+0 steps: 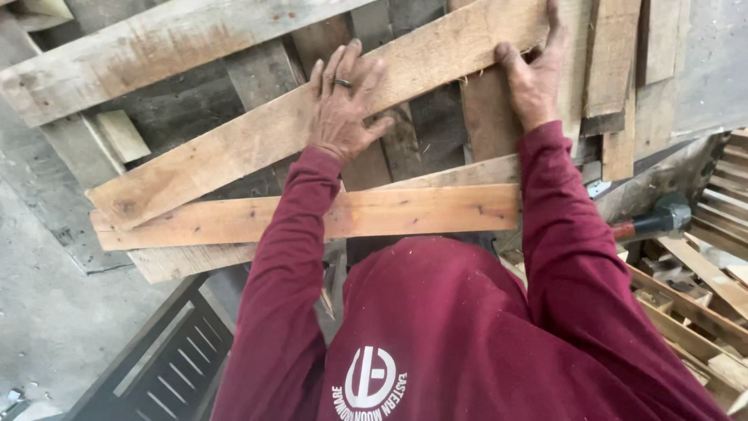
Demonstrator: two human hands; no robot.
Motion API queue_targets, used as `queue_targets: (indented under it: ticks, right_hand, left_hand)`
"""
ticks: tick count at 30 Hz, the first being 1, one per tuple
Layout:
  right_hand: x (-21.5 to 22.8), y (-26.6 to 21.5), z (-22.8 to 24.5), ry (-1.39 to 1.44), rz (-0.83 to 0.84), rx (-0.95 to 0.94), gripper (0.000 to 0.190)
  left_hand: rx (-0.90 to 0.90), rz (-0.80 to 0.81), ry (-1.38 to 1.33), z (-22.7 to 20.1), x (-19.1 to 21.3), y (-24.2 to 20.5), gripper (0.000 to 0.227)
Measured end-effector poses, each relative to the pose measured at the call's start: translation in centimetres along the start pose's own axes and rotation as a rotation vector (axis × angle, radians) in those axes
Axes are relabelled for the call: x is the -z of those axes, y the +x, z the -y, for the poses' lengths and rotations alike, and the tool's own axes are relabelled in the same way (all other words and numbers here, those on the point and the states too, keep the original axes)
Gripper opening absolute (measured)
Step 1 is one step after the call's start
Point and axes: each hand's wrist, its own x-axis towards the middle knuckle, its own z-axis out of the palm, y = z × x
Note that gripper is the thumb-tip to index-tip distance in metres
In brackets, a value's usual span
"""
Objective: The person assembles a wooden pallet by hammering nails into wooden planks. They pick up nails from a container, position the planks on a frame, and use a hammer to secure them. The person also adjusts the position of the planks to ensure proper alignment.
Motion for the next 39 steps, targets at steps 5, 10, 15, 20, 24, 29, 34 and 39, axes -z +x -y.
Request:
queue_targets:
  ticks: [5, 10, 15, 20, 24, 29, 34, 39]
  right_hand:
    - [0.0, 0.2, -2.4, 0.058, -0.019, -0.143, 0.05]
    - [0.5, 0.0, -2.9, 0.426, -0.061, -0.143, 0.048]
    - [2.2, -1.0, -1.5, 0.728, -0.02, -0.123, 0.058]
    - [2.9, -4.3, 1.7, 0.608, -0.382, -0.529, 0.041]
    - [2.7, -5.8, 2.7, 0.417, -0.233, -0.462, 0.033]
    - [2.5, -4.7, 3.0, 0.413, -0.19, -0.384, 0.029]
    - [2.3, -3.3, 3.5, 0.337, -0.167, -0.312, 0.03]
    - [1.0, -2.5, 2.3, 0.212, -0.153, -0.267, 0.031]
  left_hand:
    - [0.05, -0.045, 0.009, 0.0, 1.3, 1.2, 0.109]
    - [0.199, 0.207, 0.098, -0.6, 2.0, 2.2, 0.083]
    - [0.165, 0.175, 0.283, -3.3, 1.0, -1.1, 0.07]
    - [0.195, -0.025, 0.132, -6.1, -1.0, -2.3, 0.114]
    - [0.161, 0.011, 0.235, -4.2, -1.4, -1.1, 0.109]
    - [0.056, 0.119, 0.135, -1.4, 0.0, 1.5, 0.113]
    - [0.174, 0.039, 0.064, -1.8, 3.2, 0.5, 0.081]
    - [0.123, -0.041, 0.082, -3.1, 2.8, 0.3, 0.109]
